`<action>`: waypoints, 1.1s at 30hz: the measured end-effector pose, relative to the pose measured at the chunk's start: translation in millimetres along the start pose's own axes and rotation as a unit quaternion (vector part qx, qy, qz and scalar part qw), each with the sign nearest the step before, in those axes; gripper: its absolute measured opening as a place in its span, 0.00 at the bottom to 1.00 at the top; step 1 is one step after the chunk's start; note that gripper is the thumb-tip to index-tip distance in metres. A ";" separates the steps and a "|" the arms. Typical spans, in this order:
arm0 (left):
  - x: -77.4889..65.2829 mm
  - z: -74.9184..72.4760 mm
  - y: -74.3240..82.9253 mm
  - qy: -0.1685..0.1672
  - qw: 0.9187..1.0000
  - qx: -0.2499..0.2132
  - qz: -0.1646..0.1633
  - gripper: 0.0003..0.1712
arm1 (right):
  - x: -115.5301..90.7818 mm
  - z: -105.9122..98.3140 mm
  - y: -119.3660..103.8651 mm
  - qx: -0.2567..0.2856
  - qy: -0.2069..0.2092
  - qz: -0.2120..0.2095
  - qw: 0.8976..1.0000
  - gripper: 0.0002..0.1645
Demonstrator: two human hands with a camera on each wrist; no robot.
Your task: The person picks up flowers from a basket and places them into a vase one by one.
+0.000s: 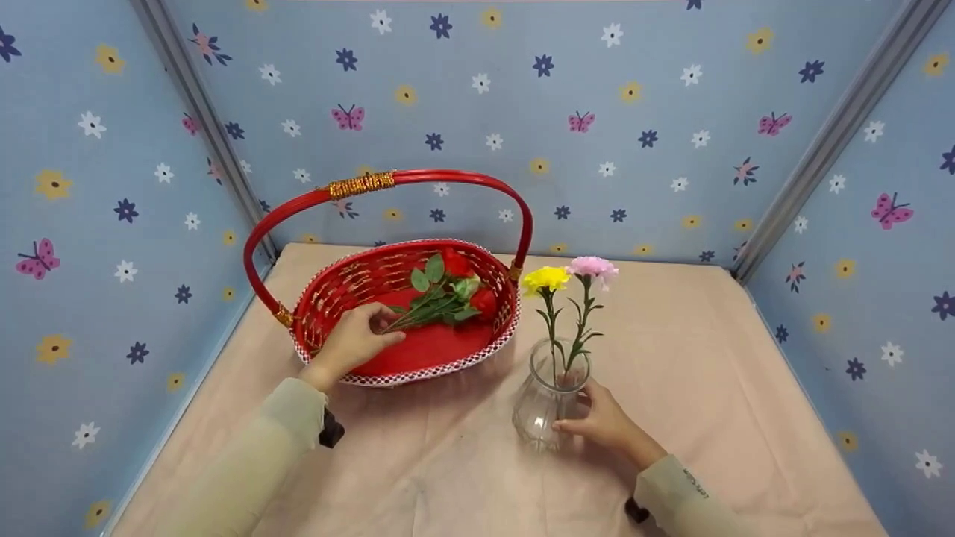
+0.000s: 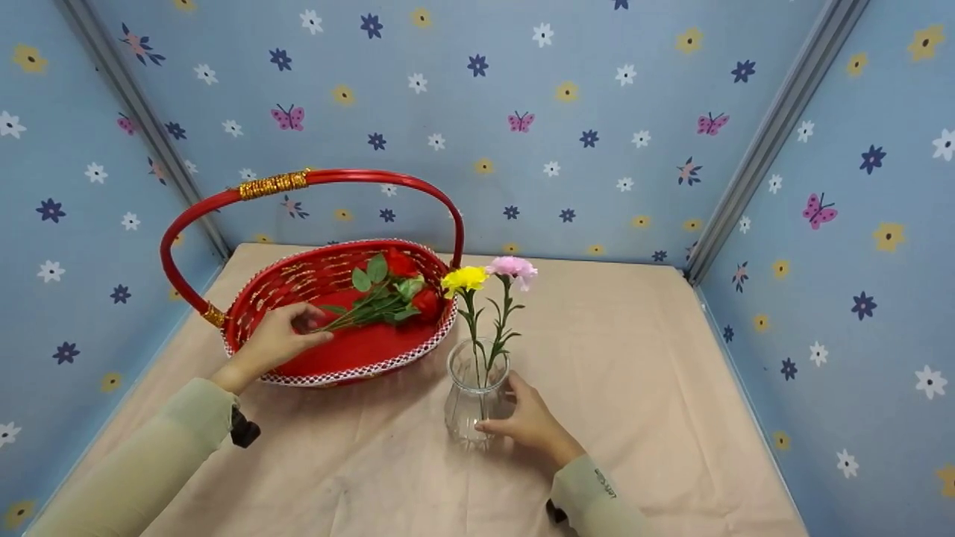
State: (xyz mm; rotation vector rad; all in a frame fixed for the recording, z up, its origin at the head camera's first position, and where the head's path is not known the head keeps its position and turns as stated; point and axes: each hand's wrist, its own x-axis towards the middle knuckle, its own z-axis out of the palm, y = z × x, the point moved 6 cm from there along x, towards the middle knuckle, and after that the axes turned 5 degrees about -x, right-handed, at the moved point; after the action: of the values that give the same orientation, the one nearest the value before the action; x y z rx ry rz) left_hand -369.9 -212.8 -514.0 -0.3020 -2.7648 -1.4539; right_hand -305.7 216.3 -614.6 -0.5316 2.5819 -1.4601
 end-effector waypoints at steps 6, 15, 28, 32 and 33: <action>0.8 -4.8 -9.1 -0.007 0.999 0.049 -0.007 0.23 | -0.7 0.4 1.0 0.002 0.002 -0.004 1.000 0.51; 0.5 -5.9 -20.8 -0.022 0.997 0.073 -0.014 0.27 | -1.0 2.6 2.3 0.010 -0.003 -0.011 1.000 0.51; 3.9 -2.4 -42.3 -0.057 0.996 0.064 -0.037 0.32 | -1.9 1.9 3.4 0.014 0.001 0.006 1.000 0.52; 4.4 -3.4 -42.3 -0.059 0.995 0.069 -0.039 0.31 | -0.3 2.3 3.7 0.019 -0.001 0.008 1.000 0.51; 4.3 -3.8 -42.2 -0.058 0.995 0.071 -0.040 0.31 | -0.1 2.5 3.6 0.020 -0.001 0.008 1.000 0.52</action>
State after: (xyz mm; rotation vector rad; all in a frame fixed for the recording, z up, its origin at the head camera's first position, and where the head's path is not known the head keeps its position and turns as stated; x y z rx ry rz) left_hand -381.7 -238.5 -545.9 -0.2855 -2.9870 -1.2849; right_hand -305.8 216.0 -619.0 -0.5056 2.5431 -1.5008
